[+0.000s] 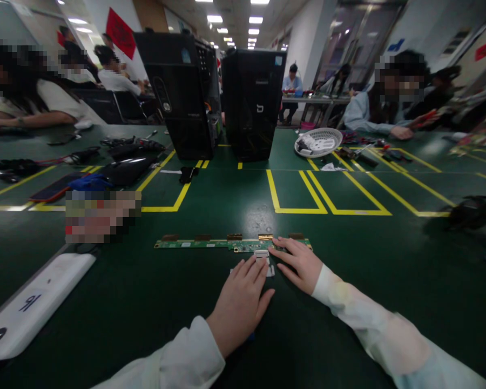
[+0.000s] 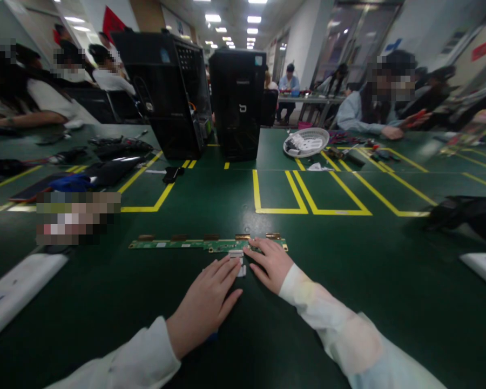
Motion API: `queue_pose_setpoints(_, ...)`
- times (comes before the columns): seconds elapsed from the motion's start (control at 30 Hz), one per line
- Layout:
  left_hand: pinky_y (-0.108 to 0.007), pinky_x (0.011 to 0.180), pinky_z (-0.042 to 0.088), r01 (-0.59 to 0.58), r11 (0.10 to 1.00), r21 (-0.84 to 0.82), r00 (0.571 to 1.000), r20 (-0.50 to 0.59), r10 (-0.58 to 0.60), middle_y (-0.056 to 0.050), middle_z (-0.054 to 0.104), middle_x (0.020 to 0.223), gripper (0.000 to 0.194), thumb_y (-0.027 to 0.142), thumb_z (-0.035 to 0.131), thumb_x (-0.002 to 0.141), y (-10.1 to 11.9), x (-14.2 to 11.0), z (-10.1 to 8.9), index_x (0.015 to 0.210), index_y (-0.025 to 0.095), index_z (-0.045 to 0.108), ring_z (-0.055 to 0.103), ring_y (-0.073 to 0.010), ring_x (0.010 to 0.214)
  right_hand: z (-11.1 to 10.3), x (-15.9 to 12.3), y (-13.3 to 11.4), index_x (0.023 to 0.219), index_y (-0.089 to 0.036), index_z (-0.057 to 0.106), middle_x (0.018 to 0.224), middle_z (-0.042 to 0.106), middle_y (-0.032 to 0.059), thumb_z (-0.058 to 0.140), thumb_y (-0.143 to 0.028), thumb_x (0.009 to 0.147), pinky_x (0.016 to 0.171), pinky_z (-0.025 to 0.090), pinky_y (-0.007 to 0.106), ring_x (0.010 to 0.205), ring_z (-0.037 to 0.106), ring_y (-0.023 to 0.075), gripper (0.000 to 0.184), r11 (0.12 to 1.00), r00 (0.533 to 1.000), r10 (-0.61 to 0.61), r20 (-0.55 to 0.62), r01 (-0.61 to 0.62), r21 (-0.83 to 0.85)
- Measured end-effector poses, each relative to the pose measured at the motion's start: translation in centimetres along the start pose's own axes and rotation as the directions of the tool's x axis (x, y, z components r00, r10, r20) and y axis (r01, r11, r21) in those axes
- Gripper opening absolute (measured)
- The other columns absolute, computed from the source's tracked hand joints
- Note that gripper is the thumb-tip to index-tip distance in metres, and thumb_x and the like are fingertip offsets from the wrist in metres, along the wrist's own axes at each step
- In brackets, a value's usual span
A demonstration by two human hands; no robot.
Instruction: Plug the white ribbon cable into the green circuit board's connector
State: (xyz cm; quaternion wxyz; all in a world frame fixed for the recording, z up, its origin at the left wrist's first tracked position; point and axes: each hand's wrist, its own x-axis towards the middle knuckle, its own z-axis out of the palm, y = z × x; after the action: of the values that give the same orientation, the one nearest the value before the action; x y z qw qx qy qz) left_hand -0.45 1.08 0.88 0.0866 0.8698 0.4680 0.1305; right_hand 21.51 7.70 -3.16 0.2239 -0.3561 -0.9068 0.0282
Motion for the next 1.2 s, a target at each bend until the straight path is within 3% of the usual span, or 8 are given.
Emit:
queue_pose_setpoints(0.87,-0.048,0.112,0.035,-0.010,1.000,-0.025,0.999,0.038,0.011,-0.008,0.053,0.142,0.045,0.033,0.042,0.096,-0.6,0.4,-0.8,0.138,0.017,0.046,0.046,-0.0237,0.133,-0.1,-0.1,0.4,0.136,-0.019,0.052,0.138,0.052,0.0137,0.036,-0.017,0.095,0.106,0.041,0.051,0.131,0.044,0.0256,0.045,0.999,1.000,-0.017,0.019,0.017,0.035)
queue_pose_setpoints(1.07,-0.049,0.114,0.032,-0.064,0.993,-0.095,0.996,0.063,0.070,-0.007,0.048,0.147,0.048,0.038,0.039,0.098,-1.9,0.2,-0.9,0.143,0.021,0.040,0.041,-0.0211,0.137,0.0,0.0,0.5,0.135,-0.016,0.053,0.138,0.052,0.0150,0.036,-0.020,0.096,0.106,0.041,0.050,0.131,0.044,0.0257,0.042,0.999,0.999,-0.047,0.015,0.048,-0.010)
queue_pose_setpoints(1.2,-0.048,0.116,0.031,-0.093,0.988,-0.124,0.994,0.043,0.099,-0.006,0.042,0.152,0.045,0.034,0.039,0.098,-2.5,0.0,-1.6,0.142,0.022,0.044,0.029,-0.0224,0.144,0.1,-0.1,0.7,0.135,-0.014,0.053,0.138,0.051,0.0159,0.035,-0.020,0.097,0.107,0.040,0.050,0.131,0.043,0.0262,0.042,0.998,0.998,-0.055,0.014,0.056,-0.026)
